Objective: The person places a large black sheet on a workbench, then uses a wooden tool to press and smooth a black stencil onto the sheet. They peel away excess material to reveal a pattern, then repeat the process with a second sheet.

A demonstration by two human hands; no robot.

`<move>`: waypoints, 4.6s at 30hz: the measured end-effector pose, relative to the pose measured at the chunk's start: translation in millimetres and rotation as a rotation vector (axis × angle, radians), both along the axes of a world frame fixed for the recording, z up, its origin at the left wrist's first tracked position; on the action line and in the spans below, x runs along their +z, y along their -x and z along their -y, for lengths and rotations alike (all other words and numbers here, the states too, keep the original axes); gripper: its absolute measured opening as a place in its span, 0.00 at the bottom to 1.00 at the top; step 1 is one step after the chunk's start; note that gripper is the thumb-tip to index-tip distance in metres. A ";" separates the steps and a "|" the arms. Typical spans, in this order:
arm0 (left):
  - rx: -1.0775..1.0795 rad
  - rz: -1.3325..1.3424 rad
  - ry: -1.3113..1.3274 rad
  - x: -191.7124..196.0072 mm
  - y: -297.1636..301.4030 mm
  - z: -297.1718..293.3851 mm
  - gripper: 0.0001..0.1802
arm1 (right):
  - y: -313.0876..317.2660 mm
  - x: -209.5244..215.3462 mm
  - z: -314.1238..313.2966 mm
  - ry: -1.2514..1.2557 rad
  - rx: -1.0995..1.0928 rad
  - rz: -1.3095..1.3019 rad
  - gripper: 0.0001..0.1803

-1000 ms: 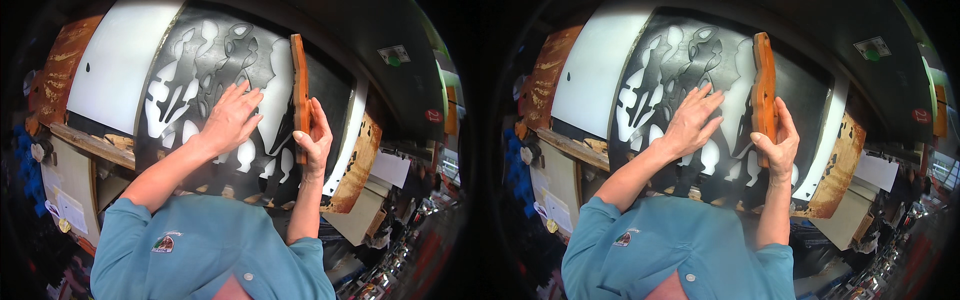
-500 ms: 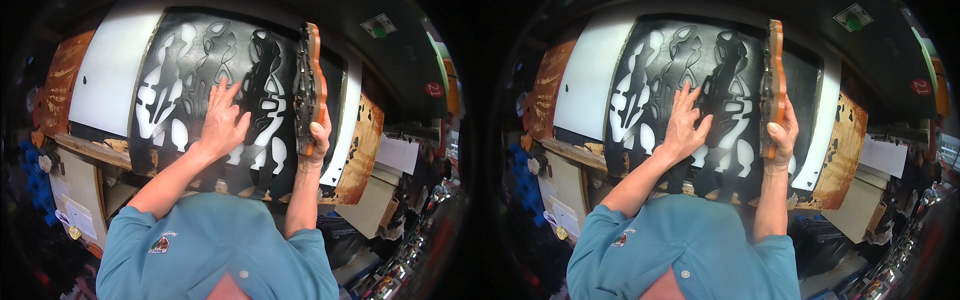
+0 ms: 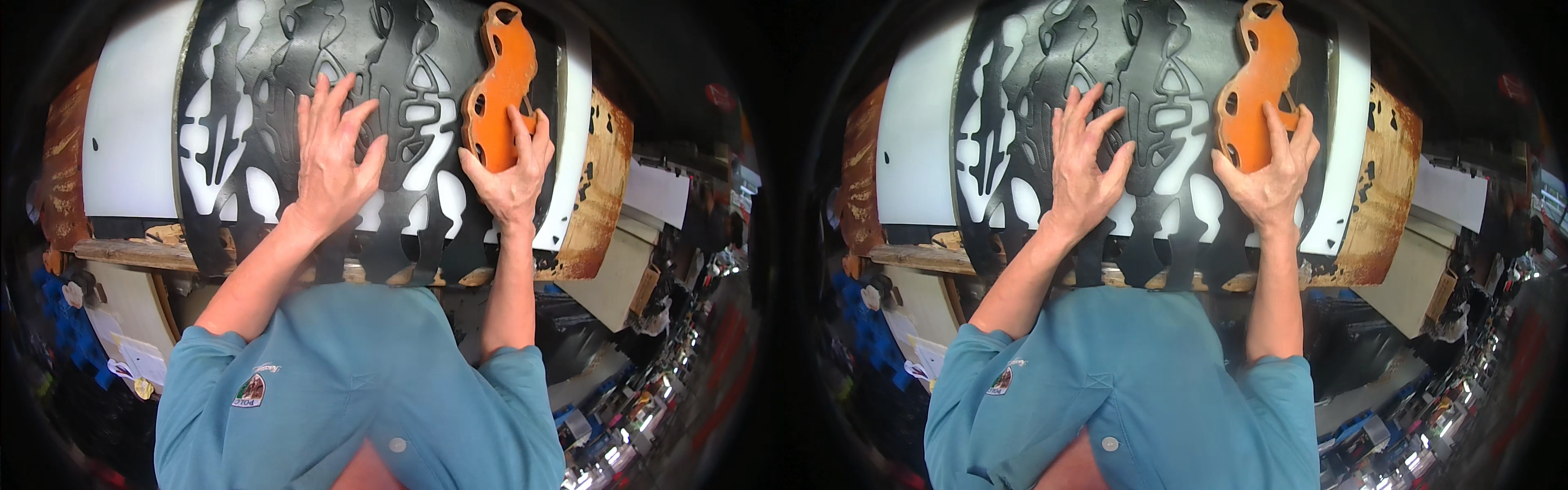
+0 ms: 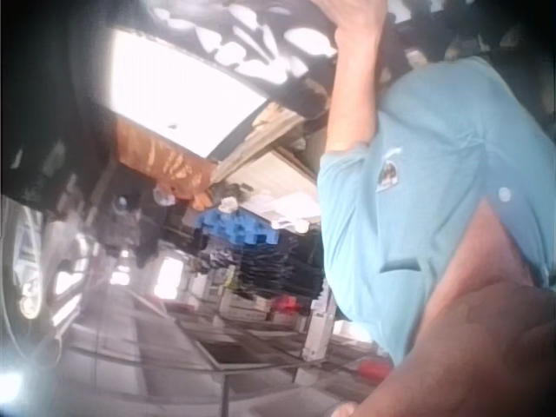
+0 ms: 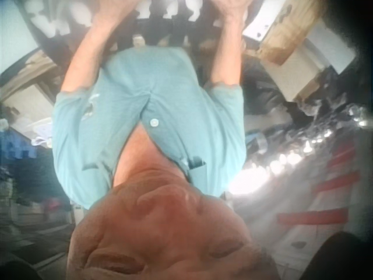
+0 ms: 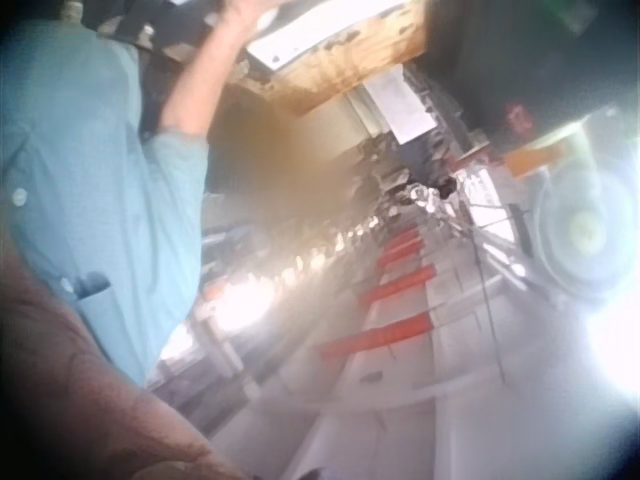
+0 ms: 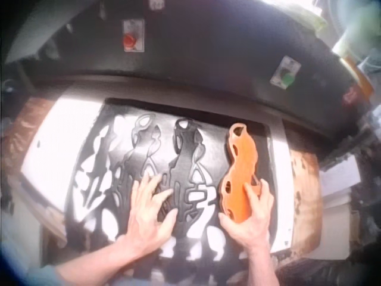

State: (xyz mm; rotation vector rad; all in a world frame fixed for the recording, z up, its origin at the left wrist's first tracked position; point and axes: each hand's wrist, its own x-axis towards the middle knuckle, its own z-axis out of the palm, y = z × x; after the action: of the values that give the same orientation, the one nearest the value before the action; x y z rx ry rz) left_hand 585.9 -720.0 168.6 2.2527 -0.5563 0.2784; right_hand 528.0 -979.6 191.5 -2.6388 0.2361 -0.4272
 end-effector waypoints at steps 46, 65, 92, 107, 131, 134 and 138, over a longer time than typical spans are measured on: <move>-0.050 0.278 -0.004 2.9 119.0 -42.4 0.13 | 144.7 -15.3 6.2 -0.120 -0.110 0.561 0.02; -0.017 0.299 0.053 -2.7 124.1 -35.5 0.15 | 149.1 -37.6 6.9 0.174 0.109 0.534 0.06; -0.301 -0.031 -0.091 -4.5 -13.7 28.3 0.28 | -23.0 -5.7 -19.0 0.099 0.042 -0.214 0.60; -0.306 -0.138 0.137 11.0 3.5 83.8 0.33 | -12.0 16.7 49.6 -1.139 0.052 -0.090 0.59; -0.245 -1.236 0.984 2.4 25.9 52.1 0.16 | 66.9 21.7 88.2 -1.084 -0.109 0.183 0.51; -0.261 -1.225 1.073 2.8 27.2 47.8 0.15 | 83.8 14.7 81.8 -0.488 -0.262 -0.019 0.51; -0.340 -1.195 1.042 6.1 29.6 42.0 0.17 | 79.1 19.7 55.3 0.280 -0.110 0.024 0.42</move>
State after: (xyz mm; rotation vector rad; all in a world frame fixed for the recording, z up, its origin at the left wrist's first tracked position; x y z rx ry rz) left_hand 556.3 -762.0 174.7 0.9676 -0.0542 -0.7586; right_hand 449.0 -1034.9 211.2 -2.9013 0.3363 -0.5651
